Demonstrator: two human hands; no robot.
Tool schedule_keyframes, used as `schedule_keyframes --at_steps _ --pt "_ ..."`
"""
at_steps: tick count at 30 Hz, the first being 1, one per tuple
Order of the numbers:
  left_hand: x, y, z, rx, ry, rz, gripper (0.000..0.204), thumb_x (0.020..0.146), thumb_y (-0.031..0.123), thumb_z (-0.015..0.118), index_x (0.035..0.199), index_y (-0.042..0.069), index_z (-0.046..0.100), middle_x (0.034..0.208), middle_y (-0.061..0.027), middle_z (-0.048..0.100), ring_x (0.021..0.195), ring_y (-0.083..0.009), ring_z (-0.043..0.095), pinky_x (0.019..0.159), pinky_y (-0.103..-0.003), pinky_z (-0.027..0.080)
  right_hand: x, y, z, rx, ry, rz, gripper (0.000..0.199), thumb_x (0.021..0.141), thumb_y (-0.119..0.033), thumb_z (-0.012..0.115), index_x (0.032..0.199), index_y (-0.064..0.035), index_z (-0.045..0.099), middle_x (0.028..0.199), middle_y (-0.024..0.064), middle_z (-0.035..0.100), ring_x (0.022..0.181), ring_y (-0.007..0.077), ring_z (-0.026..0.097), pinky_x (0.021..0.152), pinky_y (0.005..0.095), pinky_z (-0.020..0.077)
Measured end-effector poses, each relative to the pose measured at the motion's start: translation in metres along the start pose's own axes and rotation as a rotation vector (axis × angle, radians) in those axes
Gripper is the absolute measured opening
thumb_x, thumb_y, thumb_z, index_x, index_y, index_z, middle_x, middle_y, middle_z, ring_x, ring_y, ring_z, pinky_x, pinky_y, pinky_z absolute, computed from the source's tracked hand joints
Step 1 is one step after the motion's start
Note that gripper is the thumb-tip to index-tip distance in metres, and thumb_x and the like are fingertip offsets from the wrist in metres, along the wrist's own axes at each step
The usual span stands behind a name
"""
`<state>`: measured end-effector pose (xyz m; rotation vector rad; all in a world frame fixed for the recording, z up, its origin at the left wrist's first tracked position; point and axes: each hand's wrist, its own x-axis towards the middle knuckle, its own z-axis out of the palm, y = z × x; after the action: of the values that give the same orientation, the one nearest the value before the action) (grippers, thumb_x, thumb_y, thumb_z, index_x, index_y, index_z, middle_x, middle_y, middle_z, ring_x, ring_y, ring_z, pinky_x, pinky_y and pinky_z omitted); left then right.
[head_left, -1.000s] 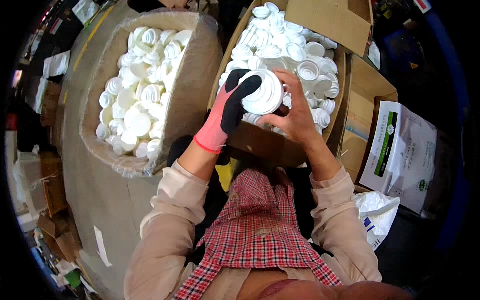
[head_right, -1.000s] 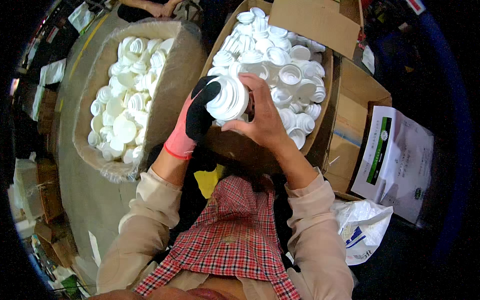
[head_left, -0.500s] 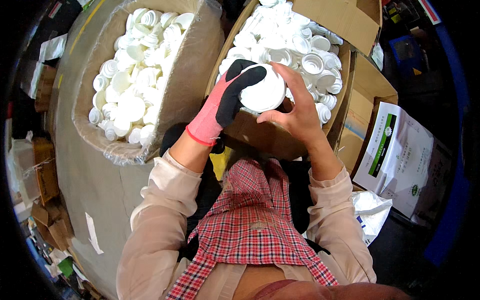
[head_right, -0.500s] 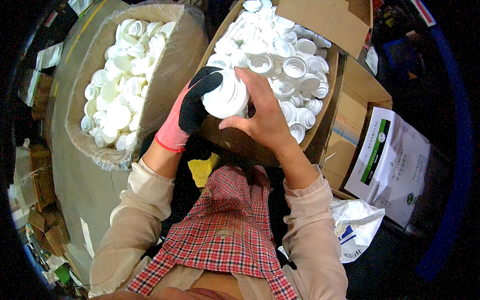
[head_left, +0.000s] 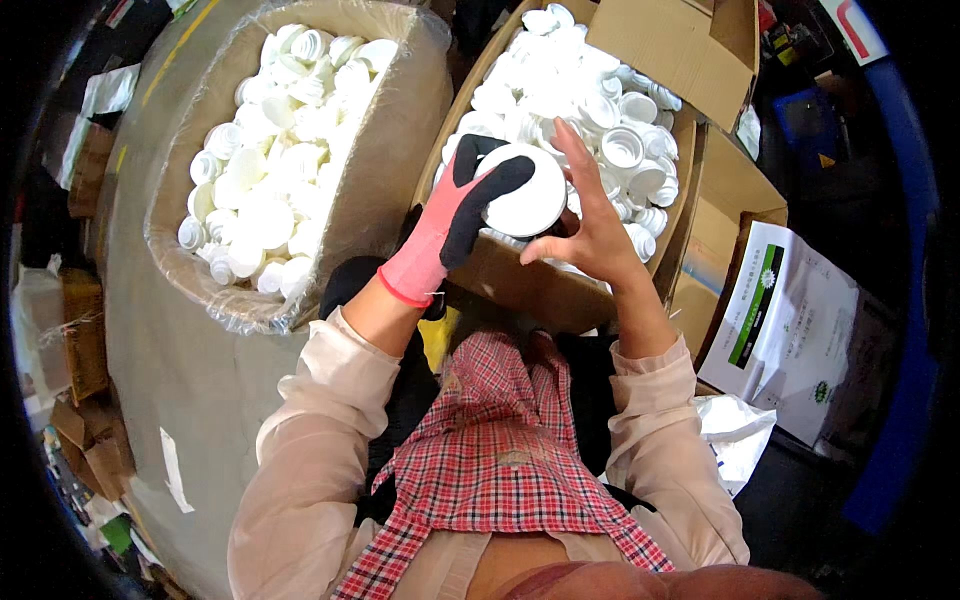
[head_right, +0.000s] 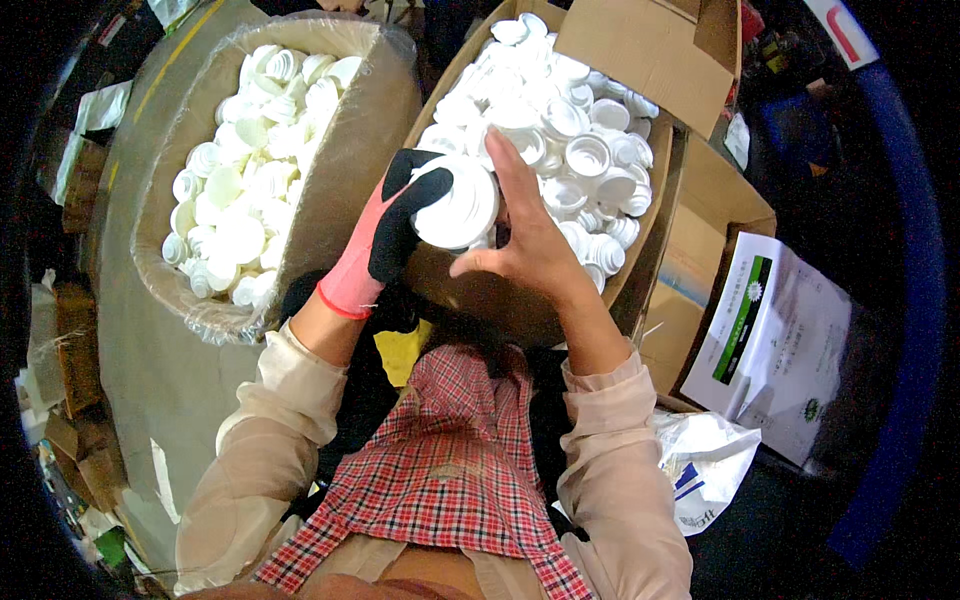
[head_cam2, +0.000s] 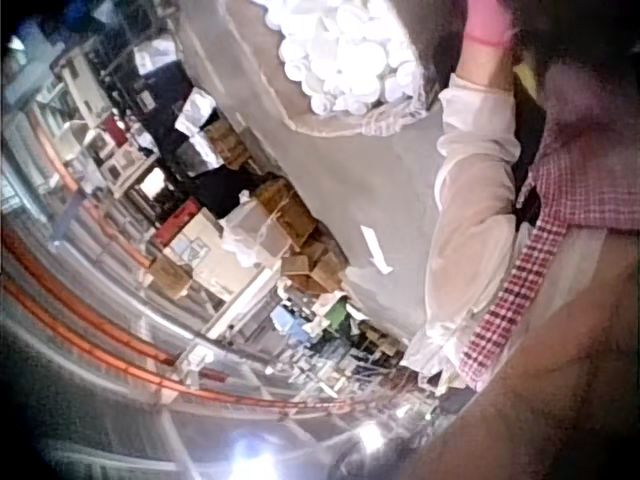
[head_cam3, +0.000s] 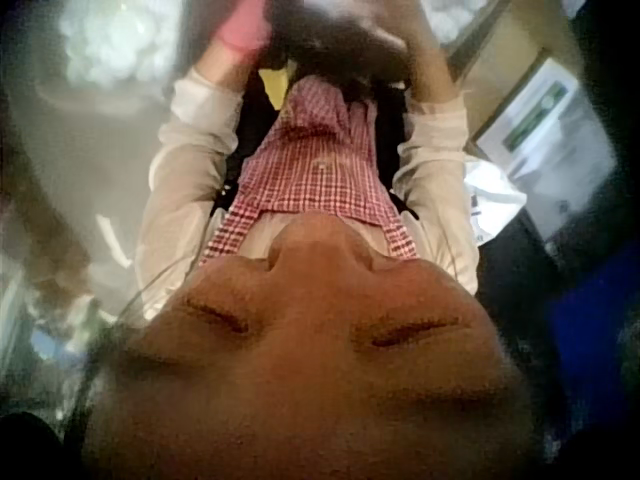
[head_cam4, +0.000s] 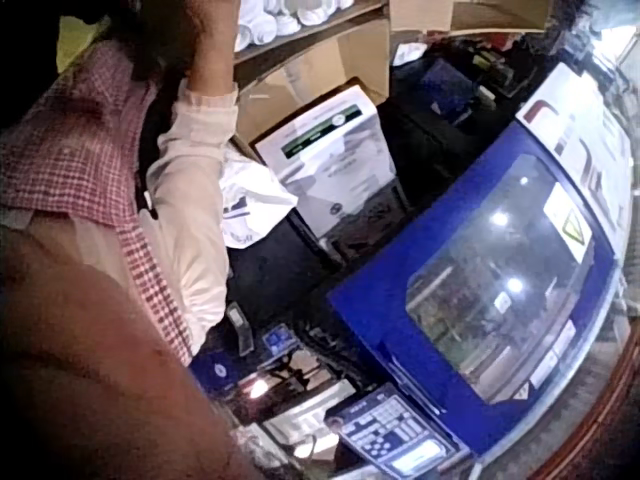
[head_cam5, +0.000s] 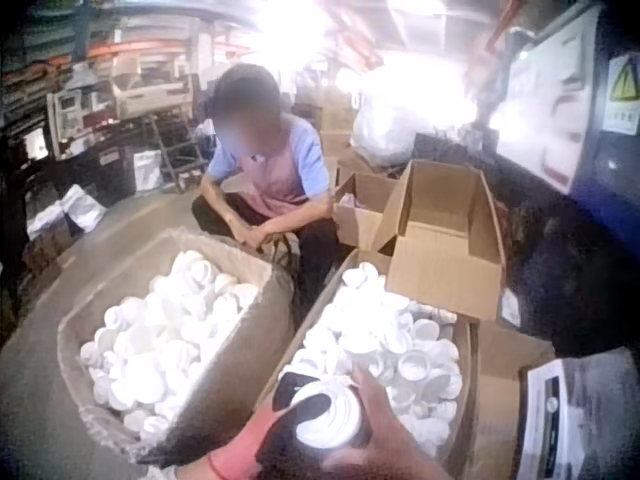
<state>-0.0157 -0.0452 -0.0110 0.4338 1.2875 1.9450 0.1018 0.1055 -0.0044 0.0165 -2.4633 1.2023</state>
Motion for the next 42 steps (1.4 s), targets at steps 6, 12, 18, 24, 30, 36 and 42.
schedule_keyframes --at_steps 6,12,18,24,30,36,42 --pt "0.0 -0.005 -0.005 0.153 -0.052 0.084 0.039 0.085 0.02 0.072 0.116 0.003 0.055 0.107 -0.0057 0.058 0.099 -0.0124 0.055 0.085 -0.025 0.045 0.002 0.002 0.002 -0.175 0.024 -0.13 0.118 0.046 -0.044 0.089 0.143 -0.0054 0.035 0.149 0.0135 0.033 0.135 0.0334 0.034 0.11 0.0427 0.0285" --pt "-0.01 0.006 0.002 -0.216 -0.184 0.018 0.048 0.098 0.025 0.054 0.137 0.001 0.044 0.129 -0.0067 0.054 0.116 -0.0152 0.053 0.093 -0.028 0.047 0.005 0.0 0.0 -0.168 0.189 -0.168 0.115 0.047 -0.036 0.091 0.142 -0.0048 0.035 0.142 0.0126 0.043 0.13 0.0332 0.039 0.109 0.0424 0.0314" --pt "-0.01 -0.013 0.001 -0.053 -0.057 0.143 0.045 0.097 0.025 0.054 0.134 0.0 0.047 0.124 -0.0069 0.057 0.112 -0.0166 0.056 0.091 -0.029 0.048 0.006 0.007 0.005 -0.329 0.187 -0.209 0.104 0.053 -0.023 0.09 0.14 -0.0029 0.036 0.142 0.0163 0.041 0.131 0.0373 0.037 0.109 0.0443 0.0315" --pt "0.021 -0.048 -0.061 0.803 0.337 0.468 0.038 0.098 0.024 0.052 0.129 0.001 0.051 0.126 -0.0089 0.057 0.112 -0.0208 0.056 0.092 -0.033 0.048 -0.008 0.027 0.005 -0.17 0.098 0.049 0.083 0.071 -0.027 0.082 0.139 -0.0061 0.04 0.142 0.0198 0.04 0.129 0.0386 0.039 0.107 0.0447 0.0342" --pt "0.02 -0.02 -0.085 -0.709 0.407 -0.026 0.058 0.098 0.047 0.041 0.132 0.0 0.04 0.129 -0.0229 0.047 0.122 -0.0424 0.046 0.105 -0.058 0.037 -0.053 0.073 -0.036 -0.302 0.113 0.359 0.043 0.077 -0.023 0.076 0.114 -0.0048 0.063 0.117 0.0166 0.062 0.112 0.0325 0.057 0.097 0.0392 0.0446" --pt "0.033 -0.031 -0.04 -0.43 0.044 -0.173 0.047 0.1 0.038 0.044 0.126 -0.001 0.048 0.123 -0.0208 0.056 0.112 -0.0363 0.057 0.097 -0.049 0.047 -0.112 0.139 -0.084 -0.545 -0.34 0.701 0.082 0.06 -0.034 0.087 0.128 -0.0059 0.053 0.128 0.0196 0.056 0.118 0.0383 0.052 0.097 0.0447 0.0452" --pt "0.026 -0.04 -0.006 -0.271 -0.11 -0.287 0.042 0.101 0.031 0.041 0.129 0.0 0.048 0.117 -0.0184 0.06 0.106 -0.0304 0.061 0.092 -0.042 0.052 -0.133 0.15 -0.06 -0.792 -0.419 0.702 0.032 0.075 -0.026 0.077 0.103 -0.0139 0.068 0.12 0.0112 0.058 0.12 0.0369 0.046 0.092 0.0465 0.0471"
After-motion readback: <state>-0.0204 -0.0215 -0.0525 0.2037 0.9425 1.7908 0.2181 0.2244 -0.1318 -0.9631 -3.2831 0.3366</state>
